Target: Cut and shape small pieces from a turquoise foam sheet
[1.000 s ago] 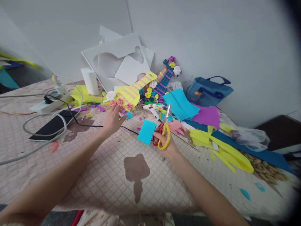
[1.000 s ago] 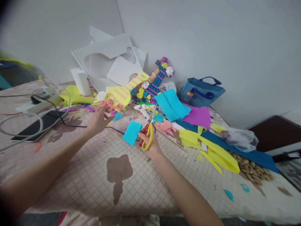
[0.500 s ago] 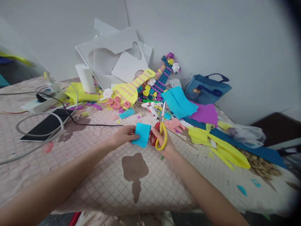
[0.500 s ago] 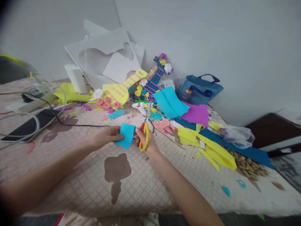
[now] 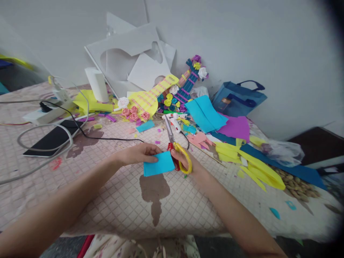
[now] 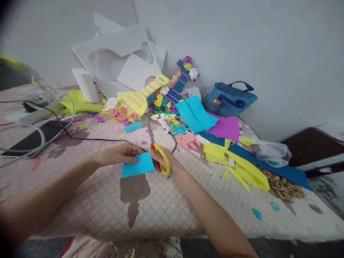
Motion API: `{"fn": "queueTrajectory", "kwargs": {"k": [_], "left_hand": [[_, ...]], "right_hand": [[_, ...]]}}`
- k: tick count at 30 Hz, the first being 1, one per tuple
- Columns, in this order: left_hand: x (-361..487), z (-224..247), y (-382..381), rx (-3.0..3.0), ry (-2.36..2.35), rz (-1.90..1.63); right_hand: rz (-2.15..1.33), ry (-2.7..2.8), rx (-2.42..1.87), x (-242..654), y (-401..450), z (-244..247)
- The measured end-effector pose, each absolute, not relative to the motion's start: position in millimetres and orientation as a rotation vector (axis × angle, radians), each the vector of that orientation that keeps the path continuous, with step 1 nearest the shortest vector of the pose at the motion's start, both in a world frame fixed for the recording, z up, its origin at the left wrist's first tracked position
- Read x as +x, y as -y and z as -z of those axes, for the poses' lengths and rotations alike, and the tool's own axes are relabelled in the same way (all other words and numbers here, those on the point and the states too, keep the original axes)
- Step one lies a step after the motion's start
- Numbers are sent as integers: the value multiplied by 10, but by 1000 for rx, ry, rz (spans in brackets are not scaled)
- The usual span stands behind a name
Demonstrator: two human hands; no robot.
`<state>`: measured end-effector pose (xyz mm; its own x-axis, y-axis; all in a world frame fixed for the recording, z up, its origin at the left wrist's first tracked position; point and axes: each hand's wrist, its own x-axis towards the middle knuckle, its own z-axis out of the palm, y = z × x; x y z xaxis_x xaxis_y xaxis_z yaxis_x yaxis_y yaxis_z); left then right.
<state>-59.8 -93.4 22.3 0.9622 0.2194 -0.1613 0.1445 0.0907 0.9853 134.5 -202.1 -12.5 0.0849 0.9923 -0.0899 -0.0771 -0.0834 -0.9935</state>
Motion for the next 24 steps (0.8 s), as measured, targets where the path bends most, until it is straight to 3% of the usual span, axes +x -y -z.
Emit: {"fn": "queueTrajectory", "kwargs": {"k": [8, 16, 24], "left_hand": [[-638, -297, 931, 1557, -255, -42], [-619, -258, 933, 1628, -202, -43], [-575, -151, 862, 1253, -607, -397]], "right_hand": [[-1181, 1236, -1284, 1362, 2025, 64], [-1352, 1309, -1263, 1291, 2076, -41], [-1179, 1053, -1340, 1233, 2054, -33]]}}
